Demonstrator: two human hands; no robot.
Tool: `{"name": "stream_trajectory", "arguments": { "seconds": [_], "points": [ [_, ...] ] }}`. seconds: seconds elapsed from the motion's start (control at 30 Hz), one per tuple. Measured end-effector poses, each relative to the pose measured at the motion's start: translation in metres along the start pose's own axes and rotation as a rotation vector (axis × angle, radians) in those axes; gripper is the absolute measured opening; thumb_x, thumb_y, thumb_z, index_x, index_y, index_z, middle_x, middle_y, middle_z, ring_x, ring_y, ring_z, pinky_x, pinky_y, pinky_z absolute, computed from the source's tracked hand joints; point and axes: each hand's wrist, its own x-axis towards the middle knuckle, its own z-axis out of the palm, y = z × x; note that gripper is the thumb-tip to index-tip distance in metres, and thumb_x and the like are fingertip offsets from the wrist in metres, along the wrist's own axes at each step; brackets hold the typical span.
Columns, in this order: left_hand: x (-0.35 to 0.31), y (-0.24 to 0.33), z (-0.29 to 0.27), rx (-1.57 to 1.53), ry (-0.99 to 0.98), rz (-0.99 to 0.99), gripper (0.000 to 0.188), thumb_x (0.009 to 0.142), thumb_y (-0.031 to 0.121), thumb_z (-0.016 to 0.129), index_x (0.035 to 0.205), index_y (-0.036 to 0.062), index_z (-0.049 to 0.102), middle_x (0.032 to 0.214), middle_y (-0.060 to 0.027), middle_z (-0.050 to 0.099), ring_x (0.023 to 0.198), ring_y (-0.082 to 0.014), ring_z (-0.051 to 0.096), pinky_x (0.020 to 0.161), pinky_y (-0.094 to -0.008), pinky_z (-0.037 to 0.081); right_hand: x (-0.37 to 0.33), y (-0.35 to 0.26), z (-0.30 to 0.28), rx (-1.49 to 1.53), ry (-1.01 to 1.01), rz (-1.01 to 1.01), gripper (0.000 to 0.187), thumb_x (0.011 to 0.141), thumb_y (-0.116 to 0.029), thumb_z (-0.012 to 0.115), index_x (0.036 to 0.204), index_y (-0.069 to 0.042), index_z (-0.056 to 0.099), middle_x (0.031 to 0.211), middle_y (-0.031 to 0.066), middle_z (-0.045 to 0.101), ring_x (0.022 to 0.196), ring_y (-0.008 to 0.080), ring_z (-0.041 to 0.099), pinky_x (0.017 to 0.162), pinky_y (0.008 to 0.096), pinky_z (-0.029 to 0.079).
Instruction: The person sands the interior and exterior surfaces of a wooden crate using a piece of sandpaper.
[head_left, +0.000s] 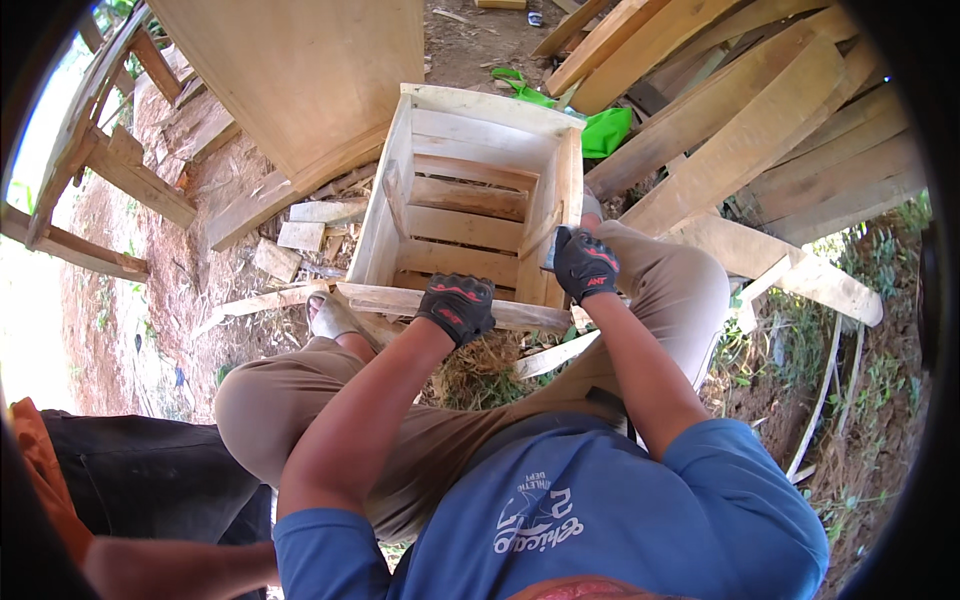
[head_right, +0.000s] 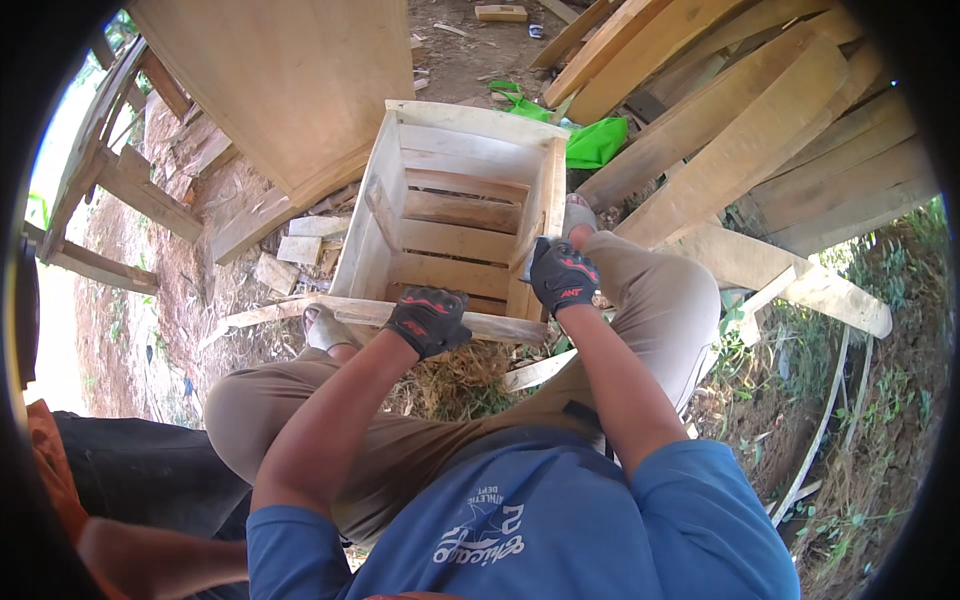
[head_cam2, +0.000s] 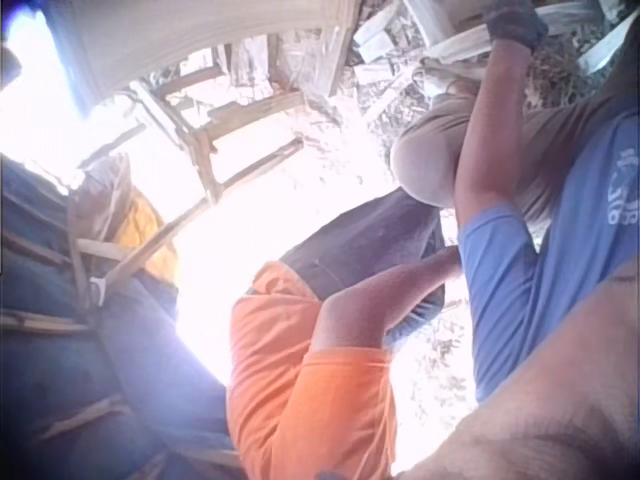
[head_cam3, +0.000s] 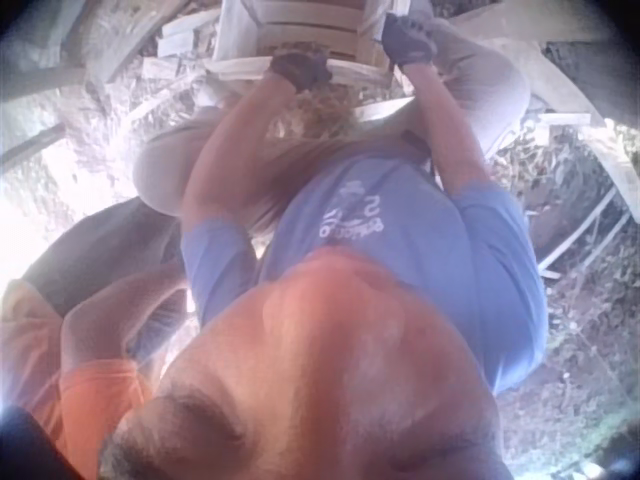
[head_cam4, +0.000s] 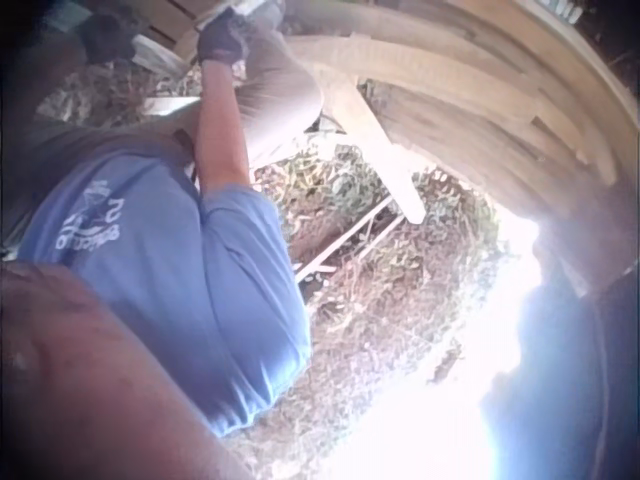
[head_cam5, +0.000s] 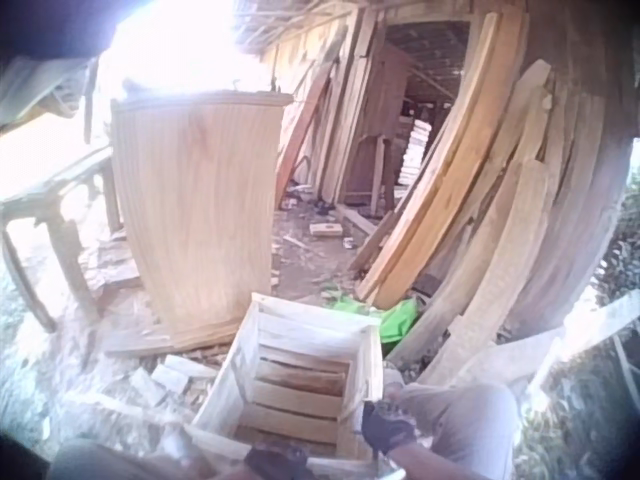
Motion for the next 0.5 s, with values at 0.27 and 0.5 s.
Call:
{"name": "stream_trajectory", "arguments": {
  "seconds": [0.27,0.5],
  "points": [
    [-0.005,-0.004,0.014,0.024,0.112,-0.016,0.029,0.085,0.033,0.073,0.105,0.0120,0.070,0.106,-0.0093,0.075,0.101,-0.0296,0.072,0.089,-0.0474,0.052,0.005,-0.011,-0.002,-0.005,0.024,-0.003,0.060,0.105,-0.050,0.039,0.097,-0.001,0.072,0.098,0.0265,0.074,0.096,0.0436,0.072,0.089,0.0520,0.055],
    [0.003,-0.004,0.007,0.005,-0.025,-0.031,0.044,0.084,0.043,0.071,0.110,0.0073,0.069,0.109,-0.0143,0.074,0.107,-0.0328,0.070,0.092,-0.0474,0.054,-0.005,0.000,-0.003,0.054,-0.038,-0.018,0.060,0.104,-0.054,0.041,0.103,-0.002,0.070,0.101,0.0272,0.073,0.097,0.0434,0.071,0.089,0.0531,0.054]
  ]
}}
